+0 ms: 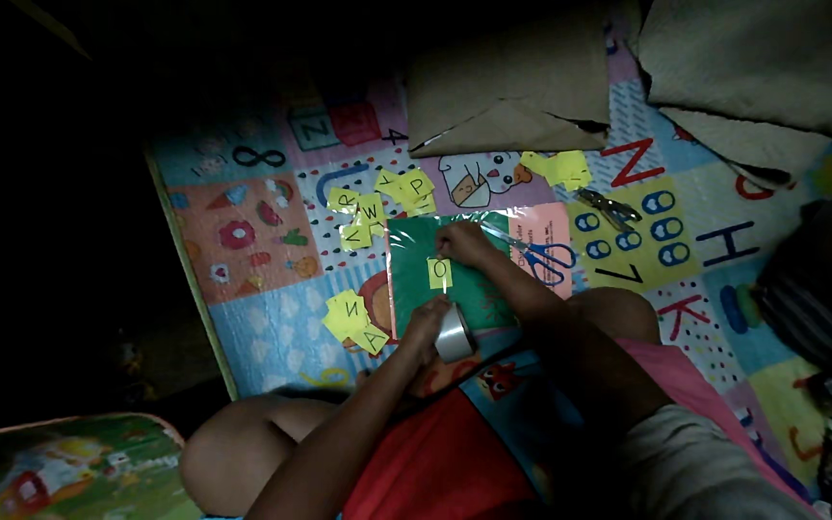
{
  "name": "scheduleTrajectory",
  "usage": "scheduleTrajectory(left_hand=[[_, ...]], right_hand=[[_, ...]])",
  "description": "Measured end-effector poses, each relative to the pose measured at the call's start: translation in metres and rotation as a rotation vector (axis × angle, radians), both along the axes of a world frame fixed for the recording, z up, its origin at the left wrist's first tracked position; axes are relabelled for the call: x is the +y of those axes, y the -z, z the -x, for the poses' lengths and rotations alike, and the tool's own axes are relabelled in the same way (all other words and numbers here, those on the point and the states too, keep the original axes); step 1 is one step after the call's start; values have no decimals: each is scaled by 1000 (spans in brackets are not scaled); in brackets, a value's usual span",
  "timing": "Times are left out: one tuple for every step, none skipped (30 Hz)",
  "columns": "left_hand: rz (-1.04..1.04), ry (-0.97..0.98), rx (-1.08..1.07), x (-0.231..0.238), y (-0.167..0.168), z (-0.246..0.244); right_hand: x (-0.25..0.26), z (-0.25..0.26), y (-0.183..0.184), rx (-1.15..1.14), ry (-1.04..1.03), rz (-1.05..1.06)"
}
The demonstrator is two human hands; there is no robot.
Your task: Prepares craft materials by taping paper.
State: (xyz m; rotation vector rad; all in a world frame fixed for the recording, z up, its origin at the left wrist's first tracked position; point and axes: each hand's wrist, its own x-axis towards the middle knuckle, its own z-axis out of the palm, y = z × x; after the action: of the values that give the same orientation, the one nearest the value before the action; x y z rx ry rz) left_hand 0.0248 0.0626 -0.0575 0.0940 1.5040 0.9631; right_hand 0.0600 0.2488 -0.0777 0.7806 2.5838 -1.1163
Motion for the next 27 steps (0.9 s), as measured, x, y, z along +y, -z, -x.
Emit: scheduleTrajectory(left_hand=[[-9,28,16,-1,-1,0],[-20,58,32,-2,-1,-1],[-32,78,43,-3,0,-1],[-43,86,50,-4,1,-2],[-59,93,55,-5,3,-2],[-72,103,63,-6,4,-2],[-83,115,70,-8,5,-1],[-92,126,80,-9,4,-2],[-98,131,86,-10,2,-2],[-105,133,88,-11,2,-3],[-118,136,91,-12,2,-3],[-129,143,92,-13,2,-3],[-131,150,88,-14,0,-3],[-128,154,88,-14,-1,-3],[-122,159,91,-15,-2,-4],[-116,167,94,-15,-2,-4],[-113,174,97,-15,-3,-4],[-113,179,95,-16,-3,-4],[-119,184,91,-17,-3,-4],[-130,195,90,-18,-4,-4],[-143,212,89,-19,-5,-4],[-155,232,90,-20,-4,-4],[-166,242,93,-21,-4,-4],[-171,241,97,-22,-4,-5],[-172,236,105,-22,-5,-5],[-178,234,123,-22,-4,-5],[-192,248,147,-23,-3,-5]], right_hand=[[2,-2,-1,16,4,34],[4,-3,-3,28,5,59],[5,-4,-3,35,4,72],[5,-5,-4,36,6,81],[5,-6,-6,36,16,91],[5,-6,-7,36,29,102],[5,-6,-9,24,36,112],[5,-5,-11,7,42,124],[6,-4,-12,-5,44,130],[6,-4,-13,-18,34,137],[7,-4,-13,-23,20,136],[8,-4,-12,-30,0,133],[9,-5,-12,-34,-16,131],[9,-5,-11,-37,-26,134],[10,-5,-11,-35,-33,139],[10,-6,-11,-33,-33,150],[11,-6,-11,-29,-33,165],[12,-6,-10,-16,-33,185],[14,-7,-10,-2,-33,202],[15,-7,-9,13,-33,223],[17,-7,-9,22,-34,245],[18,-8,-10,26,-37,271],[19,-8,-11,34,-37,290],[19,-8,-13,42,-33,302],[20,-9,-15,51,-21,315],[20,-9,-17,49,-4,325],[20,-9,-22,35,3,330]])
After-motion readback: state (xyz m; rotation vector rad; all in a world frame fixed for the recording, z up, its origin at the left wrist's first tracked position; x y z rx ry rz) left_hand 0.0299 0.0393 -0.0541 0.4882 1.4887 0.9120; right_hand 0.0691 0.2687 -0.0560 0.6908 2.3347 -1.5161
